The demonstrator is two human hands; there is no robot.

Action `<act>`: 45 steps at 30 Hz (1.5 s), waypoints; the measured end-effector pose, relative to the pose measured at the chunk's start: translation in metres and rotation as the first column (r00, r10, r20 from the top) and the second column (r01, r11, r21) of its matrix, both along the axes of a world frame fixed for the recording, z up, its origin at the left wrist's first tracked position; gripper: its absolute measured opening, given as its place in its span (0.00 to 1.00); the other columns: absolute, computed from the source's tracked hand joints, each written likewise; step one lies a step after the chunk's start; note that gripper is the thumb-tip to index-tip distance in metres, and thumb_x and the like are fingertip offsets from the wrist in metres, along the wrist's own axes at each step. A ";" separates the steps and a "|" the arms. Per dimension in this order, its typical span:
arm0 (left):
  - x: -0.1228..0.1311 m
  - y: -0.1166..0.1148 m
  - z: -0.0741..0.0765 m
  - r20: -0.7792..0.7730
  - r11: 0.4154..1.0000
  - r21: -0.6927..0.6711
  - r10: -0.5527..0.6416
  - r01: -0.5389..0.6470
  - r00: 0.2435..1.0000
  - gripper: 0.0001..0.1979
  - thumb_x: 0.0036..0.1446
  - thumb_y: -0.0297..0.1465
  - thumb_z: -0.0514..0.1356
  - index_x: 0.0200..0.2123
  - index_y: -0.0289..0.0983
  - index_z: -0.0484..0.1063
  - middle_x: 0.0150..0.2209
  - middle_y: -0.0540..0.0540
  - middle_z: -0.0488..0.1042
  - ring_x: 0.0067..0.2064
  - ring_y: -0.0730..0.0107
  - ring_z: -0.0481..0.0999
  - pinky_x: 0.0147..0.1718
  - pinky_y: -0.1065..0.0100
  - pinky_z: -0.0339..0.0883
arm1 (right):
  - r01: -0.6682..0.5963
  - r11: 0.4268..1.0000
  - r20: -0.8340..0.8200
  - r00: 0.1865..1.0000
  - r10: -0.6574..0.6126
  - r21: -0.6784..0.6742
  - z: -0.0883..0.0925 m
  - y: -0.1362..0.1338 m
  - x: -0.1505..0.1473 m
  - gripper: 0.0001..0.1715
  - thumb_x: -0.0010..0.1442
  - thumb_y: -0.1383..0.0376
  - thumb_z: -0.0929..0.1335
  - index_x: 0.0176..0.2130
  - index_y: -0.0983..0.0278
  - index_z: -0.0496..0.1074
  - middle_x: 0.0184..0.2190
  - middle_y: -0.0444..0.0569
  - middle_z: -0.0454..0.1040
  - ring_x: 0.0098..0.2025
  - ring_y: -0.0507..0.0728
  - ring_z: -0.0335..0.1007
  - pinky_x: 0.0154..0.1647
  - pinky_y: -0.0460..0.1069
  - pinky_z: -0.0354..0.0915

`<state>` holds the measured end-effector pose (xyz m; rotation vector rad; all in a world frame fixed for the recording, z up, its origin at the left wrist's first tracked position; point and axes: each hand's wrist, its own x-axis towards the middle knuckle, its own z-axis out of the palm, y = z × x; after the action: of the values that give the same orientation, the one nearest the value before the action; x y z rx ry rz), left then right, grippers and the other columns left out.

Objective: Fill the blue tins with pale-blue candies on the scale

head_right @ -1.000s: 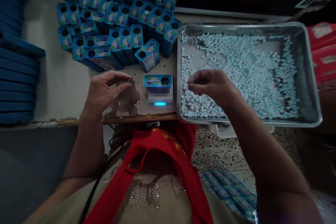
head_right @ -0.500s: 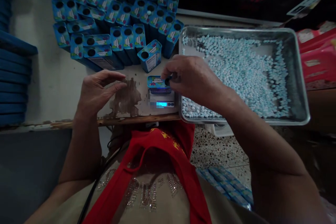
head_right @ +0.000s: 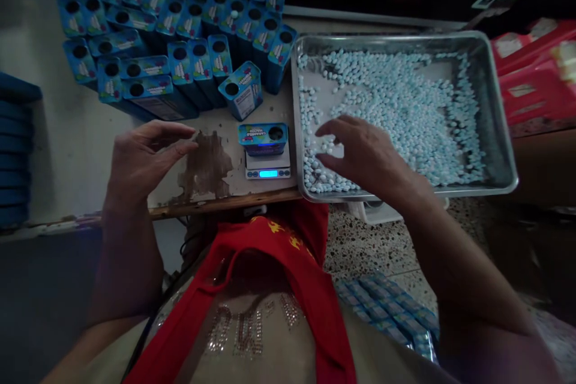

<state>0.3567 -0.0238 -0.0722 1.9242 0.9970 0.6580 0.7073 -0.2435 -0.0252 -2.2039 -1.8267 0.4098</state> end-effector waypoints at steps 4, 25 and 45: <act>0.005 -0.005 -0.001 -0.006 1.000 -0.009 -0.009 0.009 1.000 0.08 0.64 0.35 0.78 0.46 0.44 0.89 0.48 0.47 0.91 0.52 0.54 0.91 0.60 0.55 0.87 | -0.096 0.992 -0.092 0.992 0.088 -0.087 -0.053 -0.026 0.010 0.38 0.66 0.53 0.79 0.70 0.63 0.81 0.66 0.66 0.81 0.56 0.72 0.85 0.56 0.65 0.82; 0.019 -0.014 0.010 -0.071 1.000 -0.010 -0.008 0.008 0.997 0.09 0.64 0.34 0.78 0.47 0.44 0.89 0.47 0.45 0.90 0.53 0.53 0.91 0.61 0.53 0.86 | 0.168 0.968 -0.459 0.857 -0.236 -0.184 -0.054 -0.006 0.024 0.05 0.59 0.69 0.78 0.37 0.58 0.85 0.24 0.44 0.78 0.28 0.56 0.69 0.34 0.53 0.60; -0.003 0.001 -0.014 0.018 0.996 -0.088 -0.025 0.026 1.000 0.15 0.64 0.46 0.79 0.47 0.44 0.89 0.49 0.42 0.90 0.54 0.49 0.90 0.60 0.51 0.86 | -0.008 0.993 -0.383 0.922 0.054 0.121 0.039 0.067 -0.032 0.05 0.65 0.63 0.81 0.42 0.54 0.93 0.37 0.46 0.89 0.37 0.60 0.83 0.41 0.54 0.75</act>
<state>0.3540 -0.0226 -0.0861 1.8489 0.9740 0.6050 0.6755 -0.1767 0.0135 -1.8571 -1.6276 0.6716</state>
